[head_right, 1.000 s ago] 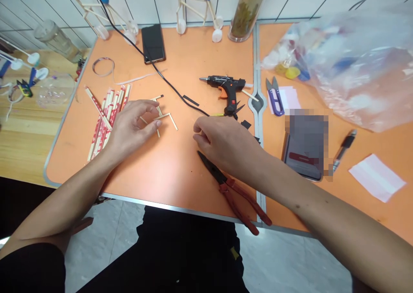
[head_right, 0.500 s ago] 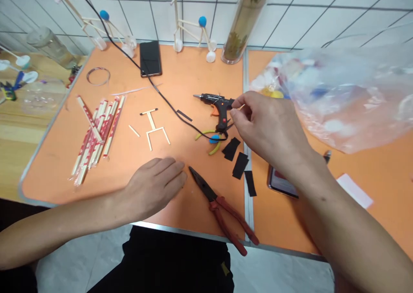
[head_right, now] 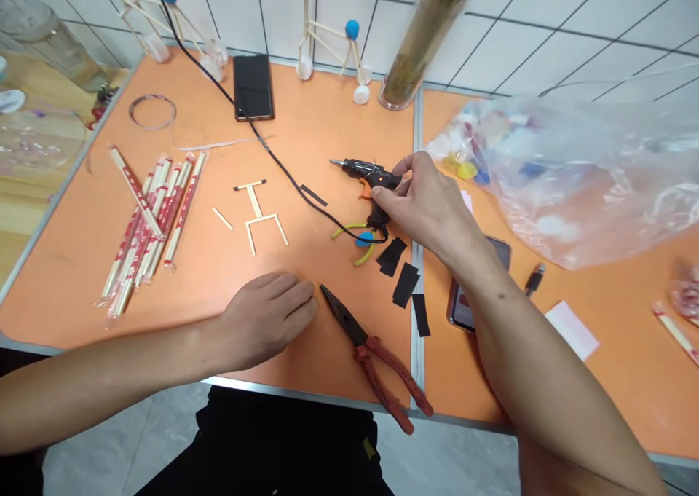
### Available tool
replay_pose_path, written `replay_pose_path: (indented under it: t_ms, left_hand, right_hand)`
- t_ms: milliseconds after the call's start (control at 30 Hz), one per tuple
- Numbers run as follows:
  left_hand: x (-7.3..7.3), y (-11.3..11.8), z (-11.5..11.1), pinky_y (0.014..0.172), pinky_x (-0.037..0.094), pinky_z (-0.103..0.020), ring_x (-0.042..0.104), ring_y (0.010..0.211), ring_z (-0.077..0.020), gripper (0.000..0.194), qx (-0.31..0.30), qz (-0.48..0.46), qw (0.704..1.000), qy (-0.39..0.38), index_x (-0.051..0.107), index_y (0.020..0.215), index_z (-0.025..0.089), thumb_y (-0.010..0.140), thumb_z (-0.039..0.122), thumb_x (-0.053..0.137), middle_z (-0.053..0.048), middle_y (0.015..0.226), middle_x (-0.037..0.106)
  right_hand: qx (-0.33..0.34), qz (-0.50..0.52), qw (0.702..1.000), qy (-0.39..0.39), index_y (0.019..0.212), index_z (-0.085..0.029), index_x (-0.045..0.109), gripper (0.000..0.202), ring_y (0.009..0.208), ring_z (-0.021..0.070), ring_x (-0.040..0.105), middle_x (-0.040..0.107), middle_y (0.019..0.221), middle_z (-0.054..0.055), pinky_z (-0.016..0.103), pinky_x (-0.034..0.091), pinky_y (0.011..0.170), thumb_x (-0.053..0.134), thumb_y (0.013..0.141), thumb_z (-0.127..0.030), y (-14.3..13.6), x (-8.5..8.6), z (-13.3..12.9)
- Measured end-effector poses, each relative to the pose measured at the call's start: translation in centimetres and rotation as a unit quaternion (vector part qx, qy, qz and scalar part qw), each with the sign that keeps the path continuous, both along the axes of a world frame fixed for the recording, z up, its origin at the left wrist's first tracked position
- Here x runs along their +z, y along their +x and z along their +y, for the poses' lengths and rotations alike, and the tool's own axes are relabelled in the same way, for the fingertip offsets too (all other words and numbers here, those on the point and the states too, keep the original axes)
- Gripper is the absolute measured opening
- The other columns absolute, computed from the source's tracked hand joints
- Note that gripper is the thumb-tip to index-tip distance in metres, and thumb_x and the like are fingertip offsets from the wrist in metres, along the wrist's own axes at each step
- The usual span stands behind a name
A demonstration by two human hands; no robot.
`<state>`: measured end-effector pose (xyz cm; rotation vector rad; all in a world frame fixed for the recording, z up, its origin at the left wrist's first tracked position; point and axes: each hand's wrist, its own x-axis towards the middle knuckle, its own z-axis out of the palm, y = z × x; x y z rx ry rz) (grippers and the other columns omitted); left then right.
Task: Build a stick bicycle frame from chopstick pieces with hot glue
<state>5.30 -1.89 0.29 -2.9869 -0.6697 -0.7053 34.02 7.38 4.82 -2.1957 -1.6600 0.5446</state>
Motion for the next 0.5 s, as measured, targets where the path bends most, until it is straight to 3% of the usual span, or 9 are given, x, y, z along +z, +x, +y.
replay_pose_path:
  t_ms: [333,500]
  left_hand:
    - [-0.8,0.0,-0.2,0.063,0.04,-0.037,0.057,0.078,-0.0198,0.017,-0.002,-0.002,1.0,0.028,0.072,0.09,0.018,0.104,0.009,0.067,-0.007,0.092,0.069]
    - [-1.0,0.2,-0.3,0.061,0.04,-0.036,0.059,0.078,-0.02,0.017,0.001,-0.007,0.999,0.031,0.073,0.089,0.018,0.102,0.008,0.068,-0.007,0.094,0.071]
  right_hand:
    - [-0.004,-0.021,1.0,-0.017,0.106,-0.03,0.049,0.038,0.083,0.0283,0.068,0.076,0.091,0.006,0.042,0.042,0.076,0.079,0.083,-0.034,-1.8,0.5,-0.3]
    - [-0.002,-0.031,1.0,0.002,0.103,-0.031,0.047,0.03,0.082,0.027,0.061,0.073,0.089,0.007,0.043,0.041,0.078,0.07,0.084,-0.027,-2.0,0.5,-0.4]
